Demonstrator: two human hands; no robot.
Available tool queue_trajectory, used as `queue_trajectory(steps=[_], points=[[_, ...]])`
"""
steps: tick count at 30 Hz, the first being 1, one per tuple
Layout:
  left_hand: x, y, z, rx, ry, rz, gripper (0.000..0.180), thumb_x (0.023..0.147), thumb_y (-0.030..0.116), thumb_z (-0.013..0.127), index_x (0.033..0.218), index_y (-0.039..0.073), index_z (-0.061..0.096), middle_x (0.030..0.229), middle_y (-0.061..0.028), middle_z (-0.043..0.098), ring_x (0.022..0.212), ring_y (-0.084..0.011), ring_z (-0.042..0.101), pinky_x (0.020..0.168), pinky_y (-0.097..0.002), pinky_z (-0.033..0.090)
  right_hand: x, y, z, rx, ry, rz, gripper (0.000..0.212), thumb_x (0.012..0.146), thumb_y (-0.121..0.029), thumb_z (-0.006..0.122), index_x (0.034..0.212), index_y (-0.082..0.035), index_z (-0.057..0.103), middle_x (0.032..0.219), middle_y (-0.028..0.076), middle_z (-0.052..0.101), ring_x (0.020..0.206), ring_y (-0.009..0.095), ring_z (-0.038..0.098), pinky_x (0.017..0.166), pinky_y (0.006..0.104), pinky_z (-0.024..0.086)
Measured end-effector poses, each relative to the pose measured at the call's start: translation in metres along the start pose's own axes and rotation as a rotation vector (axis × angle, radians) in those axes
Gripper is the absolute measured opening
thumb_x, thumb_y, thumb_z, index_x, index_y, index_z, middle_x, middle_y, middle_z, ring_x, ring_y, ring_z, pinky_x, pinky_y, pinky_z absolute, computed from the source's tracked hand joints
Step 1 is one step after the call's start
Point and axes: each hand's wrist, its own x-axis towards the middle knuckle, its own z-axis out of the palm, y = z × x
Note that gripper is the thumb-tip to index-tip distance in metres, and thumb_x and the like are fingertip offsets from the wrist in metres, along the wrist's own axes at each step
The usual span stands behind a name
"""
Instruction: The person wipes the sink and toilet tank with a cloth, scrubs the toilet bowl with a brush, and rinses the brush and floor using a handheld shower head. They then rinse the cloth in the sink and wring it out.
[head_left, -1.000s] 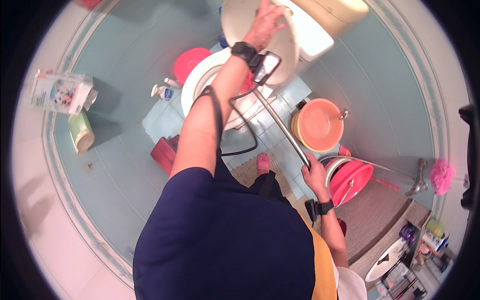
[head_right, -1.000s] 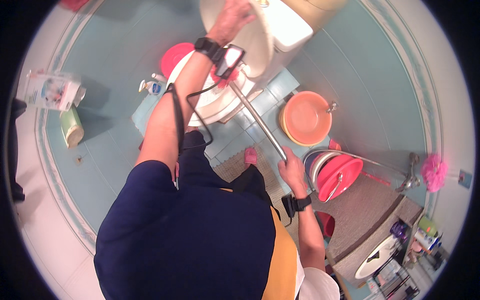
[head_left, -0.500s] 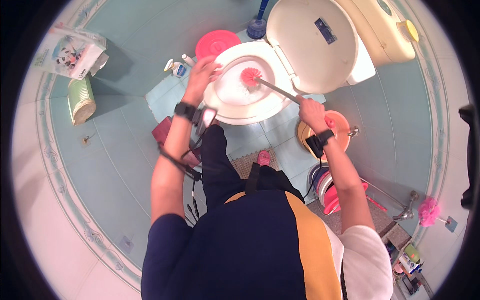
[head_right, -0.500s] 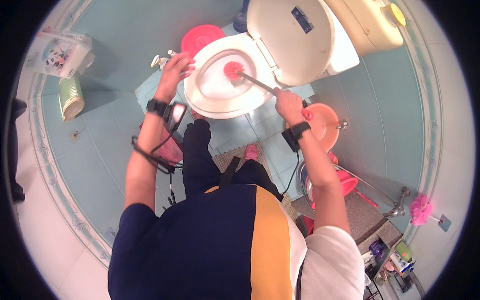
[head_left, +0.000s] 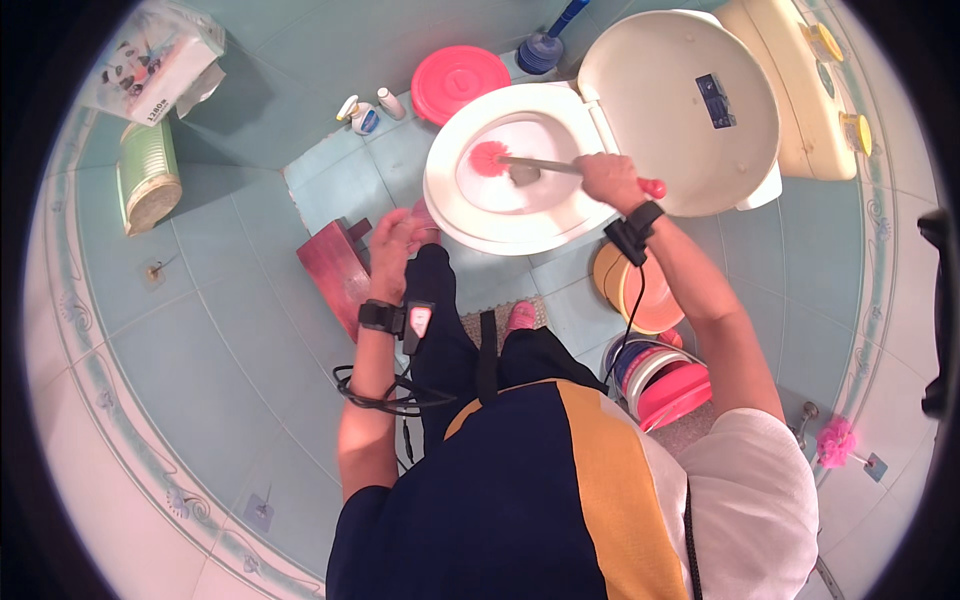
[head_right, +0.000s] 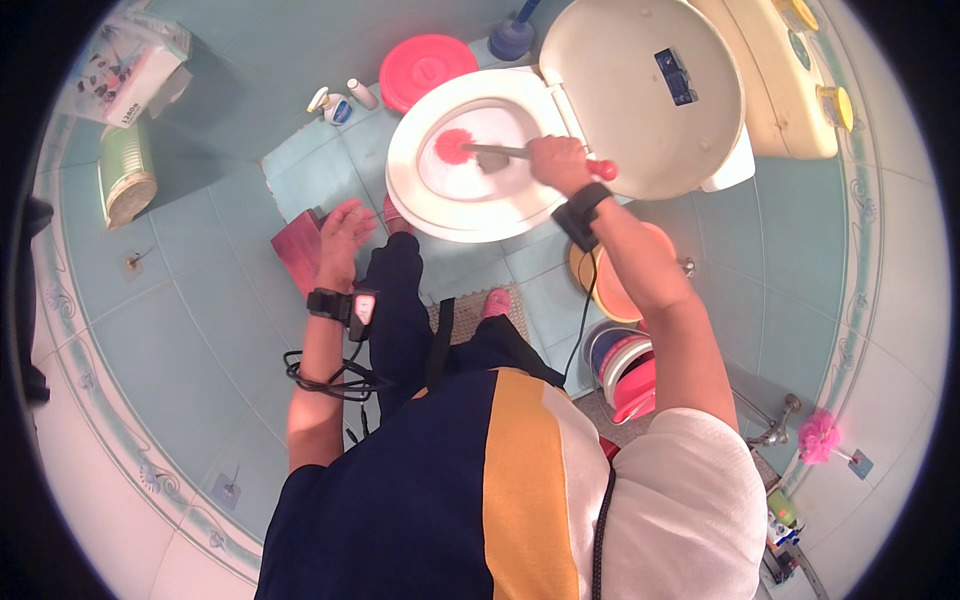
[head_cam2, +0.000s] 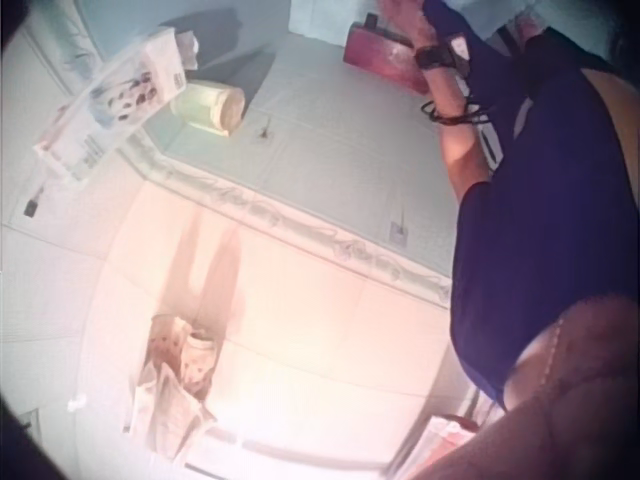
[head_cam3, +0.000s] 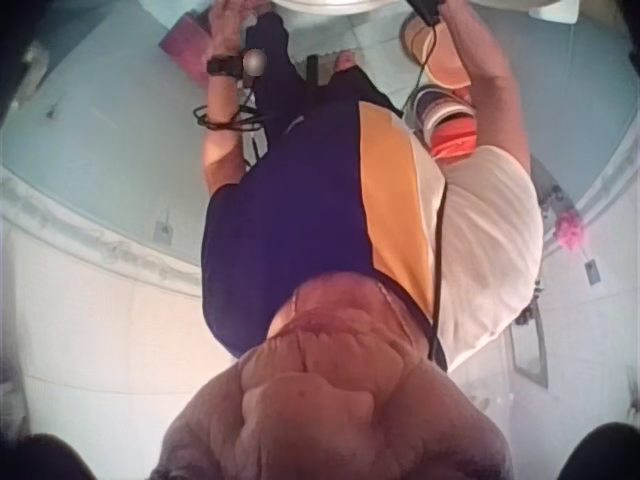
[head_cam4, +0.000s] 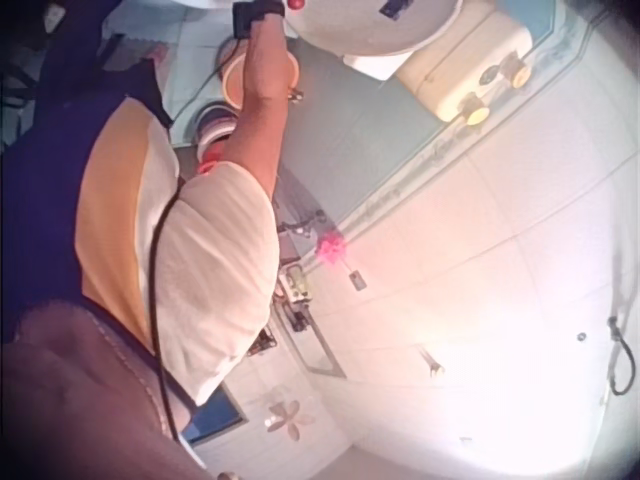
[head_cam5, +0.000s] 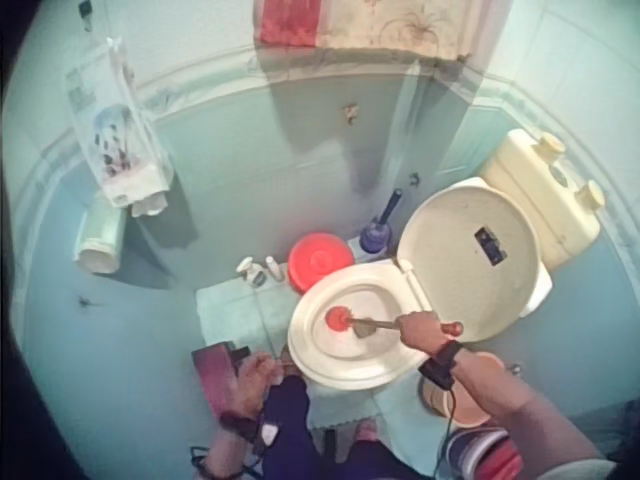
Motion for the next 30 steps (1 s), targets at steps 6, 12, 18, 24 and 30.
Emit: queue_trajectory(steps=[6,12,18,24,30], points=[[0.050,-0.087,0.044,0.209,-0.180,0.107,0.030,0.083,0.018,0.064,0.107,0.003,0.058,0.085,-0.0074,0.062,0.073,-0.0167,0.059,0.070,-0.0284,0.047,-0.019,-0.027,0.044,-0.247,-0.070,-0.032,0.016,0.081,-0.014,0.051,0.081,-0.008,0.066,0.070,0.010,0.067,0.064,0.025,0.068,0.055,0.0387,0.053],[0.078,-0.124,0.098,1.120,-0.242,0.418,0.035,0.077,0.017,0.064,0.108,0.002,0.059,0.106,-0.0148,0.059,0.109,-0.0326,0.052,0.091,-0.0437,0.042,-0.073,0.005,0.001,0.098,-0.197,0.119,0.027,0.078,-0.009,0.049,0.100,-0.016,0.062,0.073,0.014,0.064,0.070,0.033,0.064,0.057,0.0452,0.050],[0.109,-0.132,0.116,1.613,-0.407,0.630,0.041,0.085,0.034,0.054,0.116,0.008,0.056,0.111,-0.0133,0.059,0.119,-0.0290,0.044,0.103,-0.0583,0.021,-0.169,0.046,-0.017,0.689,-0.038,0.383,0.036,0.085,-0.009,0.053,0.120,-0.013,0.058,0.069,0.012,0.059,0.062,0.022,0.058,0.057,0.0359,0.047],[0.096,-0.089,0.118,1.790,-0.675,0.464,0.058,0.075,0.050,0.062,0.116,0.010,0.056,0.107,-0.0110,0.060,0.109,-0.0270,0.051,0.104,-0.0606,0.019,-0.258,0.046,-0.015,1.373,-0.042,0.667,0.040,0.092,-0.008,0.049,0.131,-0.008,0.048,0.066,-0.004,0.045,0.055,0.005,0.040,0.048,0.0203,0.034],[0.010,0.021,0.139,1.958,-0.641,0.998,0.063,0.057,0.020,0.080,0.113,0.009,0.054,0.099,-0.0073,0.058,0.102,-0.0266,0.054,0.104,-0.0574,0.024,-0.317,0.041,-0.030,1.610,0.149,0.604,0.043,0.091,-0.010,0.047,0.134,-0.012,0.046,0.068,-0.006,0.041,0.058,0.004,0.038,0.049,0.0185,0.033]])
